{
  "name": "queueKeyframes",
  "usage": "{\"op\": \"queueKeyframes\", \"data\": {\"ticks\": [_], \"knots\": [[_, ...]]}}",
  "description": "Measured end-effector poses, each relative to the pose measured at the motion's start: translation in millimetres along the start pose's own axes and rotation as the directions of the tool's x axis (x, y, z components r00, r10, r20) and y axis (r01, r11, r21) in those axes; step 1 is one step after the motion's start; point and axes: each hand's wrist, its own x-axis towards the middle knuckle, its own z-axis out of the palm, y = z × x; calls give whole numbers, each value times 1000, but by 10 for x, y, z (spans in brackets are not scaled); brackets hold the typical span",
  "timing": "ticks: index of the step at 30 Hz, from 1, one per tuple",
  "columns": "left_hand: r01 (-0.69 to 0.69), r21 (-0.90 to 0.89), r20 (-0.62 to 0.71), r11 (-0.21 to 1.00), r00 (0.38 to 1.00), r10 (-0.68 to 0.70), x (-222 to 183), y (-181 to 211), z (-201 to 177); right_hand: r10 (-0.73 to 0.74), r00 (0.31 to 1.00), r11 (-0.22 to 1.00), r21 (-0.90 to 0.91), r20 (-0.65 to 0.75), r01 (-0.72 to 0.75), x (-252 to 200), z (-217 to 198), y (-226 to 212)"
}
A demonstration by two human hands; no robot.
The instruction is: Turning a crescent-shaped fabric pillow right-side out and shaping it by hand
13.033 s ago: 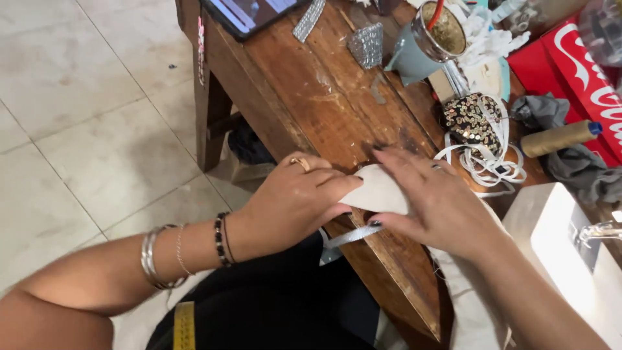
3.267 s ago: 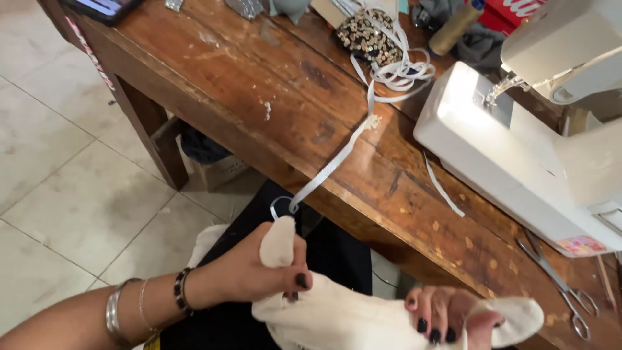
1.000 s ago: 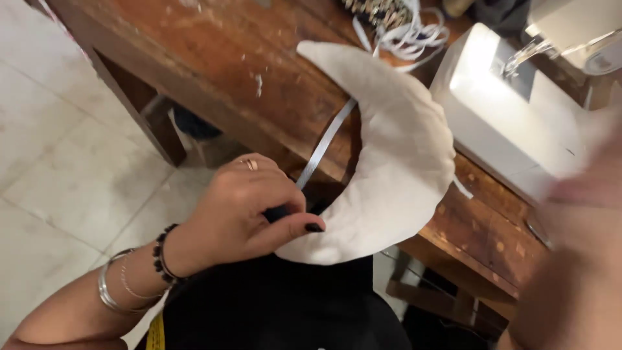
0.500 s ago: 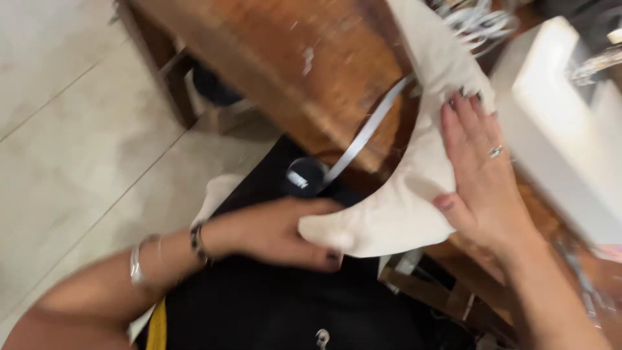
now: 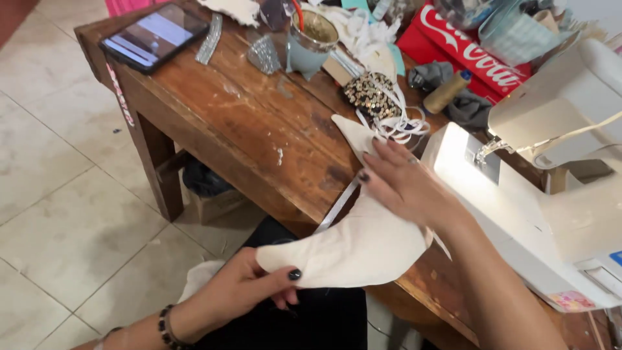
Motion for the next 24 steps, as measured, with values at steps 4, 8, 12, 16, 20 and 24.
{"op": "queueKeyframes", "data": {"ticks": [4,8,12,16,20,24], "knots": [[-202,3,-289,979,937,194,-77,-203,-413,297,943,954,-8,150,-299,525,84,515],[-355,746,-331,563,536,777,-375,1,-372,624,772,780,-44,126,-624,856,-102,394],[-526,844,337,-104,369,866,-194,504,194,677,730,735,-19,96,-678,836,-283,193],[-438,892,414,-111,695,587,264,609,582,498,848,867,75,-183,-493,590,-576,101],[-438,878,475,-196,735,484,532,355,770,561,818,796,354,-124,-492,295,-917,-160],[-492,831,550,-260,654,520,448,356,751,455,838,854,413,-300,-316,172,-1113,-184]]}}
